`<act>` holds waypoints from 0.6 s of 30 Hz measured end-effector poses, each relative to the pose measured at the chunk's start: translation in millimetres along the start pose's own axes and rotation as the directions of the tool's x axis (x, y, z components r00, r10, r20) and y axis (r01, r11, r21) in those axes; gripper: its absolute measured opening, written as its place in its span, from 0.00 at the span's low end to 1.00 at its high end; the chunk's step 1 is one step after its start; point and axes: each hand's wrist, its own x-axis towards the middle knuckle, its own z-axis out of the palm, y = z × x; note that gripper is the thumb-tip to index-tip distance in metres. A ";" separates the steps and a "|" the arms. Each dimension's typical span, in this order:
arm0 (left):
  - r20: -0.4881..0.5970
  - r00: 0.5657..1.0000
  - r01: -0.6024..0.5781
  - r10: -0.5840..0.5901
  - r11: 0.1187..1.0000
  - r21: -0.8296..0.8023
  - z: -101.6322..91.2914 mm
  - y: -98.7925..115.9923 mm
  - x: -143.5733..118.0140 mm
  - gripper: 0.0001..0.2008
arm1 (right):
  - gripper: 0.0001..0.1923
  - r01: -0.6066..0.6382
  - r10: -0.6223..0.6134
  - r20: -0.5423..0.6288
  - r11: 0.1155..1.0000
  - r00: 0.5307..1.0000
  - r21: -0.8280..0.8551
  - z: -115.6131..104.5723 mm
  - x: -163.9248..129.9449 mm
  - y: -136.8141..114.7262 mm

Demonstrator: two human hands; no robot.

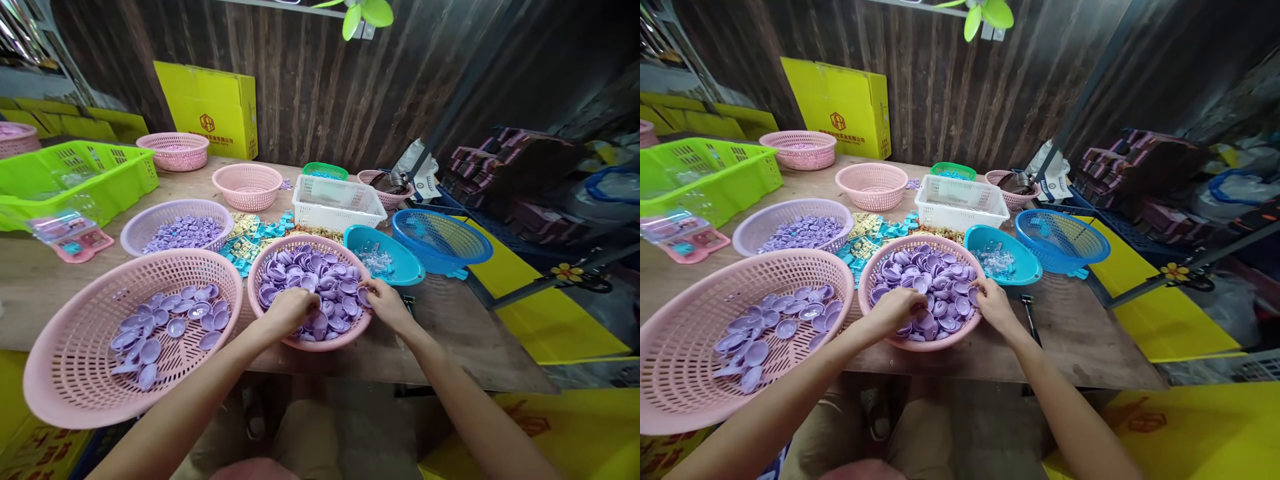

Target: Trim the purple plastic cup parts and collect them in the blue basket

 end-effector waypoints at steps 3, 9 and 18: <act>-0.019 0.985 0.137 -0.171 0.847 -0.513 -9.8 -3.6 -5.1 0.07 | 0.15 -0.021 0.018 0.072 0.999 0.997 0.042 -0.4 -1.8 -2.2; 0.402 0.916 0.396 -0.015 0.206 -0.895 1.8 27.9 -36.1 0.12 | 0.15 0.044 0.005 0.107 0.890 0.994 -0.454 14.7 -9.3 -18.9; 0.690 0.710 0.702 -0.140 0.082 -0.707 127.3 67.4 -6.5 0.03 | 0.10 0.143 -0.107 0.100 0.852 0.989 -0.504 26.4 -16.8 -26.0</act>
